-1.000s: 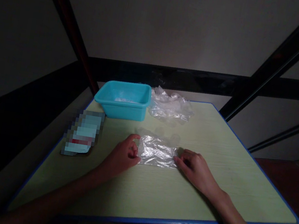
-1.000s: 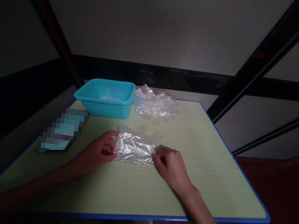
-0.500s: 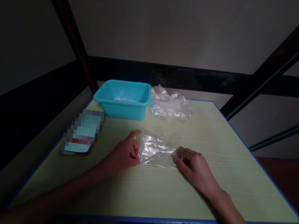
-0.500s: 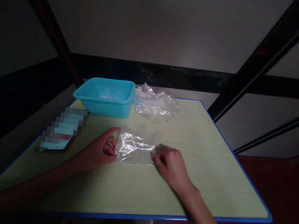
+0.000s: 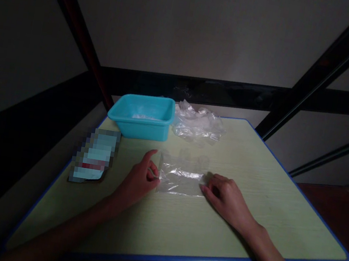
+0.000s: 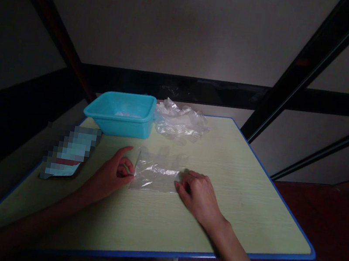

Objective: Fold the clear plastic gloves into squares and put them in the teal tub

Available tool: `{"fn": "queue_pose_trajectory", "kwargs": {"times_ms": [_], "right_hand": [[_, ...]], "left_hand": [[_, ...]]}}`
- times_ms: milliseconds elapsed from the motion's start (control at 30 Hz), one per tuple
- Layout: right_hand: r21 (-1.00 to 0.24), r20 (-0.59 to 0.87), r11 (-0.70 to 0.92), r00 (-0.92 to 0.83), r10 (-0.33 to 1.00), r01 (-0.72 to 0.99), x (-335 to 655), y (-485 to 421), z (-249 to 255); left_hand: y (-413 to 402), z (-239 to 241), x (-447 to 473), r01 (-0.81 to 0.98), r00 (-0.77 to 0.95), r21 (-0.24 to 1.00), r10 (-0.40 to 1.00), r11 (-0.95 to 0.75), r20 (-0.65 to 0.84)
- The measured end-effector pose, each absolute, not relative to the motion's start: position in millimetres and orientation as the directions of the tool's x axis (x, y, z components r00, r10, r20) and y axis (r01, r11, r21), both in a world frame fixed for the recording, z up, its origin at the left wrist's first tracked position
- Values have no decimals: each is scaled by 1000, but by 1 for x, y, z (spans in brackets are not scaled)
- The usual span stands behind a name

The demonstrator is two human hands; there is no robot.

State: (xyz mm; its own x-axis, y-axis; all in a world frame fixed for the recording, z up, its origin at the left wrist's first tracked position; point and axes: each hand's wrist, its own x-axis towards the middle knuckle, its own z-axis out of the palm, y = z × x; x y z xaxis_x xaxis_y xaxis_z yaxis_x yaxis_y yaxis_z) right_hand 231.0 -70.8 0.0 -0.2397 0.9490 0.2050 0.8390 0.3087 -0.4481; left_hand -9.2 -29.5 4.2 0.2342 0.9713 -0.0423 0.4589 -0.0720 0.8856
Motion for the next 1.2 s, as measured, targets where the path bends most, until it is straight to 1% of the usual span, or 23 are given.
{"fn": "queue_pose_trajectory", "kwargs": {"times_ms": [167, 233, 300, 367, 400, 467, 533, 633, 700, 867, 967, 1033, 1100, 1133, 1200], "right_hand": [[-446, 199, 293, -226, 954, 846, 230, -74, 2], [-468, 183, 264, -200, 963, 843, 230, -75, 3], [-505, 190, 227, -150, 970, 833, 231, -75, 4], [-525, 258, 220, -92, 962, 822, 233, -74, 6], [-519, 310, 237, -77, 948, 821, 233, -74, 8], [-467, 408, 307, -106, 907, 829, 230, -73, 11], [-392, 436, 390, -205, 876, 833, 223, -72, 15], [-282, 380, 483, -366, 850, 829, 206, -70, 16], [-217, 331, 512, -430, 840, 832, 195, -69, 14], [-122, 245, 492, -454, 856, 862, 182, -67, 2], [-108, 218, 486, -456, 863, 867, 184, -69, -2], [-116, 214, 480, -450, 867, 869, 186, -70, -4], [-130, 227, 471, -436, 871, 873, 190, -71, -5], [-138, 240, 466, -428, 872, 874, 191, -71, -5], [-154, 273, 472, -422, 865, 868, 193, -71, -4]], "left_hand": [[-30, -2, -10, 551, 234, 822, 972, -140, 9], [-31, -2, -10, 595, 226, 777, 971, -206, 84], [-32, 0, -10, 635, 263, 692, 939, -343, 223], [-33, 3, -7, 649, 369, 567, 862, -506, 347], [-34, 5, -4, 646, 439, 499, 816, -577, 376], [-35, 6, 3, 638, 572, 369, 737, -676, 361], [-35, 4, 11, 642, 659, 255, 691, -723, 297], [-34, -6, 18, 660, 704, 133, 670, -740, 237], [-33, -12, 20, 666, 711, 97, 669, -739, 218], [-36, -16, 18, 670, 706, 110, 676, -735, 212], [-39, -15, 16, 674, 693, 137, 685, -726, 226], [-37, -15, 12, 684, 662, 182, 706, -706, 252], [-31, -14, 6, 699, 580, 288, 754, -655, 309], [-26, -13, 2, 698, 514, 365, 786, -616, 344], [-15, -9, -4, 650, 348, 558, 855, -516, 385]]}}
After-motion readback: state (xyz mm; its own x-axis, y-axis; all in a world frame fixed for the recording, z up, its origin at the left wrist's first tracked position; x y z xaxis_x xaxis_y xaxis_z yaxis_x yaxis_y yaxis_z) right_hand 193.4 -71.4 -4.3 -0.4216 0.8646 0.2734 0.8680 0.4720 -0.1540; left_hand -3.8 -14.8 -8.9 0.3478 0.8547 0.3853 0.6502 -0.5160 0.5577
